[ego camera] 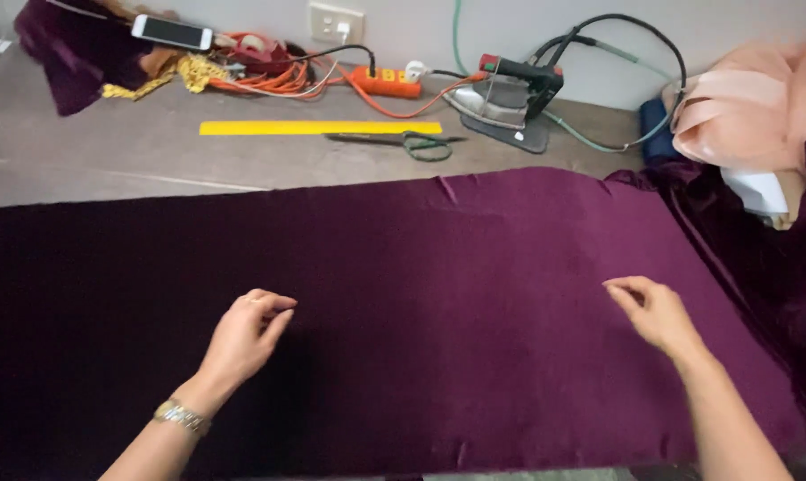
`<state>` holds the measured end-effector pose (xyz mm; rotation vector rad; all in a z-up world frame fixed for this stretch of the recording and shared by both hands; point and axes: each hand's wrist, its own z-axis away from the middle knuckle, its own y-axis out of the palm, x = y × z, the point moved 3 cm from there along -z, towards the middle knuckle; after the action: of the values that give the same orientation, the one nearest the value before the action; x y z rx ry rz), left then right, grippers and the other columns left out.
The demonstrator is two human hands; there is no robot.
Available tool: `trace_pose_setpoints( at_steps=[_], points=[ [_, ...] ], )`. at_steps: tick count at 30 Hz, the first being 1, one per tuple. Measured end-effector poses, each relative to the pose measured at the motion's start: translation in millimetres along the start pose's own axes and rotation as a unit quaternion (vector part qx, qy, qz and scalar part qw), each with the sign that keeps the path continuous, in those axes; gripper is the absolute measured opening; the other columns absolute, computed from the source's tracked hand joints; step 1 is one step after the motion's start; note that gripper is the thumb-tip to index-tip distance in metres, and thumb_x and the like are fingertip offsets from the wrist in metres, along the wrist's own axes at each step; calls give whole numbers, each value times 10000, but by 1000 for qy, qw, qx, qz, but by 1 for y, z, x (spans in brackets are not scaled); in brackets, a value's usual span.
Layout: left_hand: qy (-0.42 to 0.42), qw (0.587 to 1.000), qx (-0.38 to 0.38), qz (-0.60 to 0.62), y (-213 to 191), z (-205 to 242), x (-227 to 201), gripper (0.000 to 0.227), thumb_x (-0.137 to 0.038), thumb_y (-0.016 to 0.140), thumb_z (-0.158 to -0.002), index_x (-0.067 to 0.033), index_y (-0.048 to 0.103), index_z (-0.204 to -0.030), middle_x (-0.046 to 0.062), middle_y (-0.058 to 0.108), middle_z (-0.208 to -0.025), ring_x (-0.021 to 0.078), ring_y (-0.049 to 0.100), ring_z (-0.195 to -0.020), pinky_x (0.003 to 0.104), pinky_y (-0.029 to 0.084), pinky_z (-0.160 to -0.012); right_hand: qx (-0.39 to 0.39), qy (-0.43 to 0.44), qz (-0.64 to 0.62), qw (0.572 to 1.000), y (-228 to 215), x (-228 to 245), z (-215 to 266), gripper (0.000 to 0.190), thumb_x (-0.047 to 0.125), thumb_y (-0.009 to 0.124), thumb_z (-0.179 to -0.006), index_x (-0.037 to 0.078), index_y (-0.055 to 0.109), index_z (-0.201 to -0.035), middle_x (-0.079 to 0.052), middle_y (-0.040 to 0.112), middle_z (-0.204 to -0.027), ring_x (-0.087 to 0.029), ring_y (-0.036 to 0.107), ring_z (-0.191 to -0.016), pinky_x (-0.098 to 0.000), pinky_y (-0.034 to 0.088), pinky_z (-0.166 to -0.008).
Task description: The person folds a large piece of dark purple fabric on a work table. They smooth the fabric, fold it in half lengthwise, and then fold it again to create a smaller, neat stack.
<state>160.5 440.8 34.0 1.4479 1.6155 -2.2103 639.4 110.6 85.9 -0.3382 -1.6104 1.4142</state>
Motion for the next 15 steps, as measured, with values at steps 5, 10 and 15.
trace_pose_setpoints(
  at_steps=[5,10,15],
  points=[
    [20,998,53,-15,49,-64,-54,190,-185,640,-869,-94,716,-1018,104,695,-994,287,661,-962,359,591,-769,23,-63,9,998,26,-16,-56,234,208,622,-921,121,750,-1096,-131,724,-1121,-326,647,-1092,-430,527,-920],
    [-7,997,58,-46,108,-140,-91,178,-203,633,-888,-103,720,-1007,75,697,-996,237,658,-970,336,573,-793,47,-86,-19,995,19,-31,-128,210,174,624,-912,115,740,-1077,-92,721,-1099,-290,652,-1084,-392,540,-915],
    [10,997,24,-76,160,-228,-119,165,-222,638,-883,-114,730,-968,75,680,-968,271,640,-967,368,552,-830,25,-107,12,994,16,-107,-232,196,156,628,-911,111,738,-1067,-118,719,-1068,-312,653,-1064,-417,535,-909]
  ],
)
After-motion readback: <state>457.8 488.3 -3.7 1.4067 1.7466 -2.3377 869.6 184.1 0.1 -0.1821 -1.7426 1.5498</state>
